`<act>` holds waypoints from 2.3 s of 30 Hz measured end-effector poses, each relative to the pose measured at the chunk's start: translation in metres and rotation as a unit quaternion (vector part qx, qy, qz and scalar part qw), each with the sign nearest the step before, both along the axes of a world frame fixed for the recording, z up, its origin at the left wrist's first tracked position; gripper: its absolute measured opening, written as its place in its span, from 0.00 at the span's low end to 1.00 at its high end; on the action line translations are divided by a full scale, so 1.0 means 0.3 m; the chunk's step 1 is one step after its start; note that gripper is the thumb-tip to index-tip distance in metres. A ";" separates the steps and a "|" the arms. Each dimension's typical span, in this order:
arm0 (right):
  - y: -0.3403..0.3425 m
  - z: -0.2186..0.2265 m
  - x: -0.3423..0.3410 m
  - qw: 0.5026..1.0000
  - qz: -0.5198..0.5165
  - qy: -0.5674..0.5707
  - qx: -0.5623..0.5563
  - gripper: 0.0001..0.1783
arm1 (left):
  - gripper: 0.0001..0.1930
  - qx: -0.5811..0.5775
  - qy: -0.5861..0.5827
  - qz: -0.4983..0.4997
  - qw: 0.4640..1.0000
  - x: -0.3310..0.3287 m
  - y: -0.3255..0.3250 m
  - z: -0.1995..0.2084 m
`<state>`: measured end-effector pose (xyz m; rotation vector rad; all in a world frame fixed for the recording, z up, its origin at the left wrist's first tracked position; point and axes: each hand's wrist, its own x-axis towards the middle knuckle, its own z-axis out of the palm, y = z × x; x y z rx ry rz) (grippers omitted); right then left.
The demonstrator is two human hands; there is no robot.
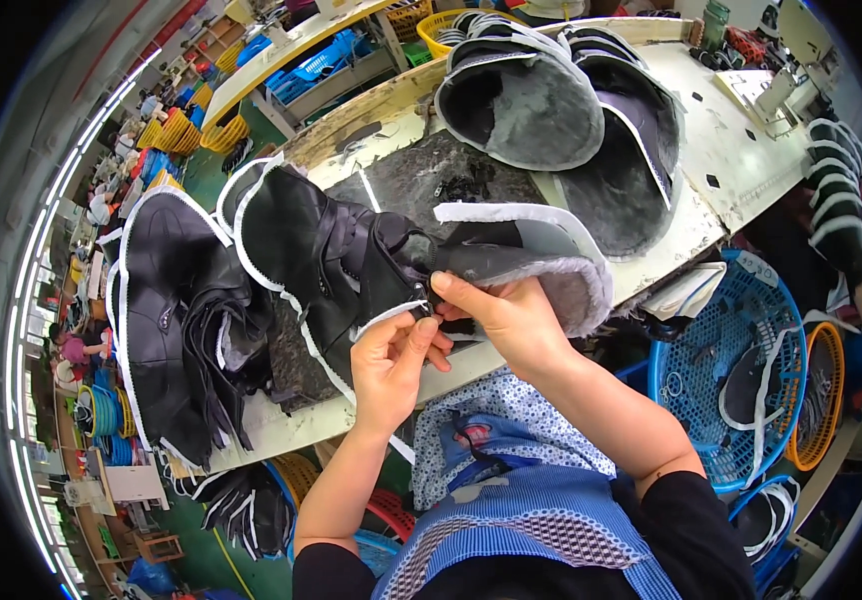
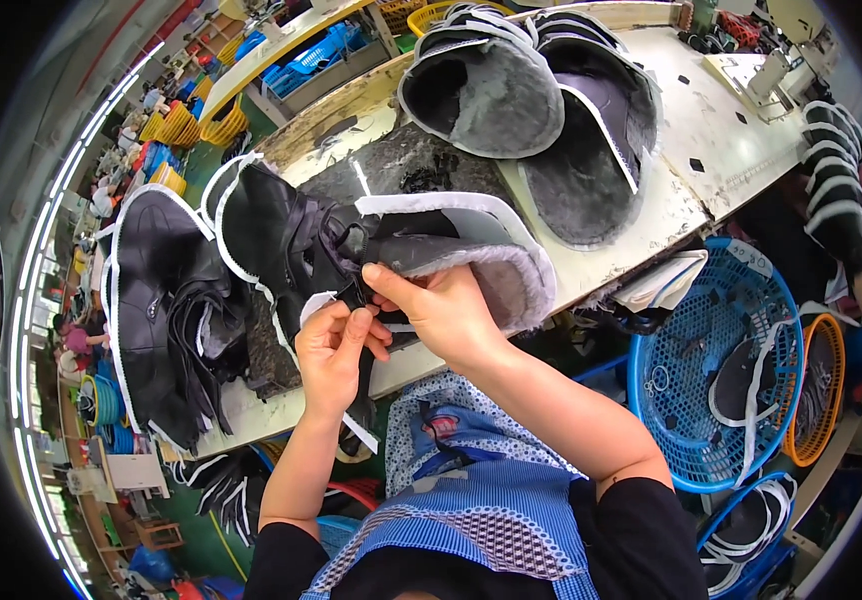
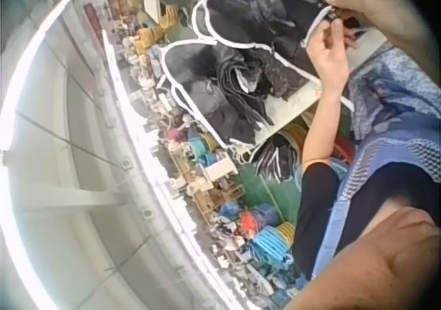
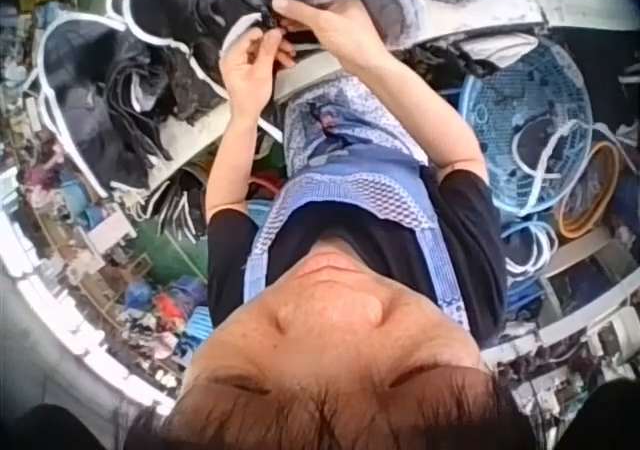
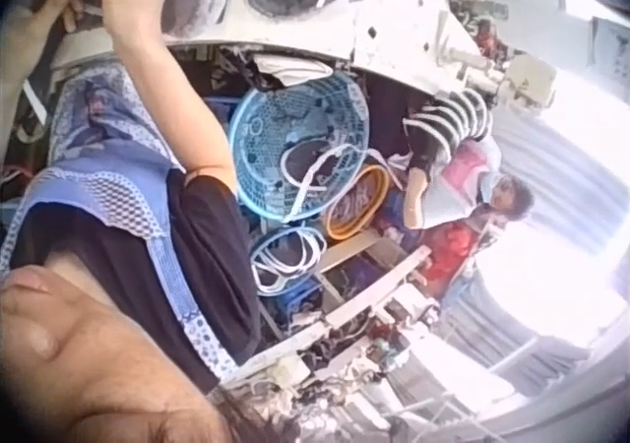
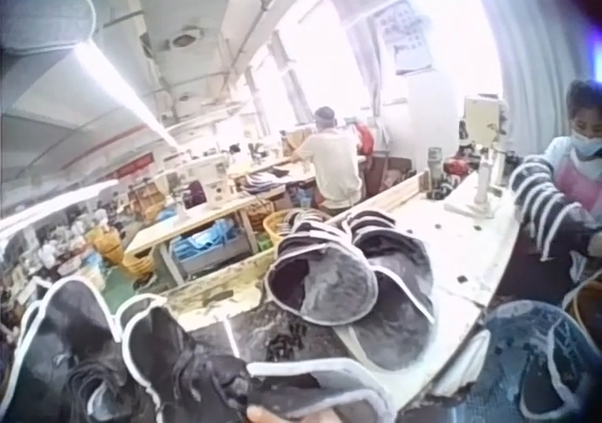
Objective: The recorder is assembling shoe components, specifically attaching a black lining and adhesive pieces to a shoe upper at a factory workstation.
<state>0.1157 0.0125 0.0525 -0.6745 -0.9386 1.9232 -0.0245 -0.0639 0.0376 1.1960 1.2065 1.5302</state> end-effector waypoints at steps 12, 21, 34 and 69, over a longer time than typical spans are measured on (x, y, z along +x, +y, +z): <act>-0.029 -0.035 0.005 0.987 -0.066 -0.066 0.134 0.05 | 0.06 0.015 0.178 0.052 0.983 0.014 0.018 -0.020; -0.042 -0.034 0.022 0.905 -0.130 -0.247 0.322 0.03 | 0.04 0.140 0.282 0.147 0.938 0.005 0.061 -0.114; -0.029 0.017 0.062 0.873 -0.069 -0.332 0.351 0.02 | 0.02 0.061 -0.013 0.209 0.976 0.104 0.058 -0.174; 0.007 0.103 0.179 0.704 -0.167 -0.371 0.582 0.16 | 0.09 -0.055 0.098 -0.038 0.993 0.062 0.011 0.115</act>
